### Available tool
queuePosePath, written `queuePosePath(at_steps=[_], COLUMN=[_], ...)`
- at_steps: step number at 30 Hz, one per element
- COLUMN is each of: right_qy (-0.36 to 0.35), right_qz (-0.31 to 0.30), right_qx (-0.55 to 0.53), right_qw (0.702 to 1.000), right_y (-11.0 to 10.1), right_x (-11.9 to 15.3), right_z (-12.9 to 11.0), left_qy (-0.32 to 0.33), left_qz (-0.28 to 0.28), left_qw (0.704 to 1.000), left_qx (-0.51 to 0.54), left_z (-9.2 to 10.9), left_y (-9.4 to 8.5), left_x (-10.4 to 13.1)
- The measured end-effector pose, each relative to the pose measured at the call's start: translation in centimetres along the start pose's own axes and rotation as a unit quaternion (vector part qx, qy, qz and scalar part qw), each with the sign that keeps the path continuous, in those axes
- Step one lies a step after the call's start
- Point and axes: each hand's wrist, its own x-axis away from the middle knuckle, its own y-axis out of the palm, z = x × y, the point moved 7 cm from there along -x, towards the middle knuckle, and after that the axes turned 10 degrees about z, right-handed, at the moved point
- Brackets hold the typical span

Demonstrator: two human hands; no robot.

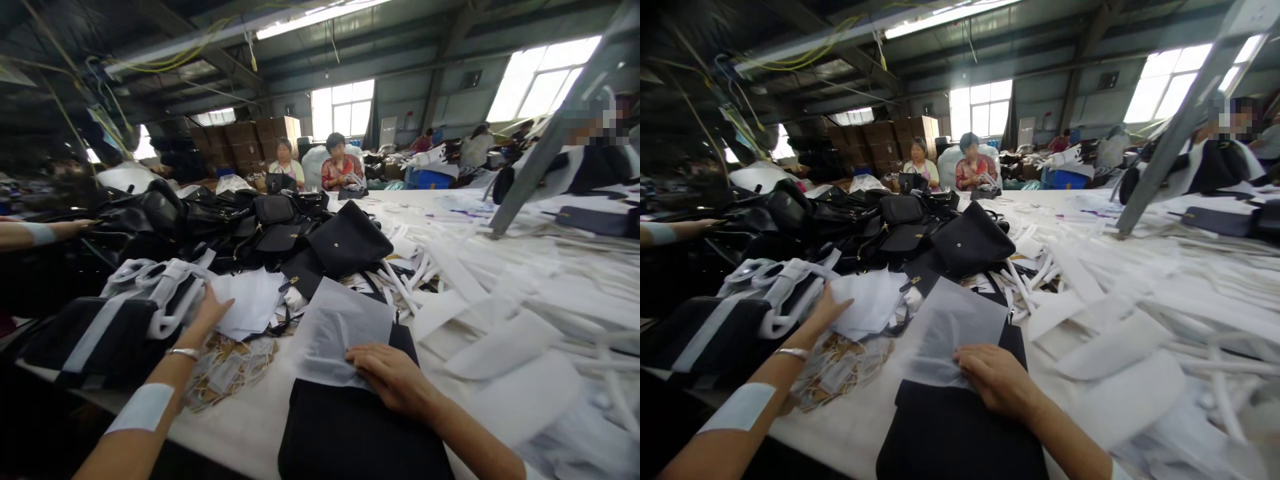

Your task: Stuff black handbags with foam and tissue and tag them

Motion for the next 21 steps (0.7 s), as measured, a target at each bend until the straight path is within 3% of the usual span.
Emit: queuePosePath(at_steps=[3, 5, 8, 10, 12, 14, 19, 21], right_qy=[-0.003, -0.009, -0.017, -0.016, -0.012, 0.007, 0.16, 0.179], right_qz=[-0.003, -0.004, -0.013, -0.016, -0.013, -0.004, 0.108, 0.11], right_qx=[-0.007, -0.012, -0.017, -0.013, -0.007, -0.004, 0.071, 0.13], right_qw=[1.0, 1.0, 1.0, 1.0, 1.0, 1.0, 0.979, 0.969], right_y=[-0.5, -1.0, -1.9, -2.5, -3.1, -3.6, -4.9, -4.3], right_x=[-0.4, -0.7, -0.7, -0.2, 0.7, 1.6, 3.6, 3.8], right_z=[-0.3, -0.8, -1.5, -1.9, -2.2, -2.3, -1.8, -2.2], left_qy=[0.093, 0.257, 0.463, 0.583, 0.634, 0.643, 0.612, 0.601], left_qz=[0.022, -0.007, -0.129, -0.162, -0.177, -0.189, -0.204, -0.2], left_qw=[0.995, 0.965, 0.863, 0.778, 0.74, 0.738, 0.764, 0.774], left_qx=[-0.008, 0.059, 0.157, 0.171, 0.135, 0.075, -0.001, -0.008], left_z=[3.0, 7.7, 13.7, 15.9, 16.1, 15.2, 12.3, 11.9], left_y=[-1.3, -2.0, -2.9, -3.8, -3.5, -2.1, 1.2, 1.6], left_x=[3.8, 9.1, 19.5, 25.8, 29.6, 31.2, 31.5, 31.6])
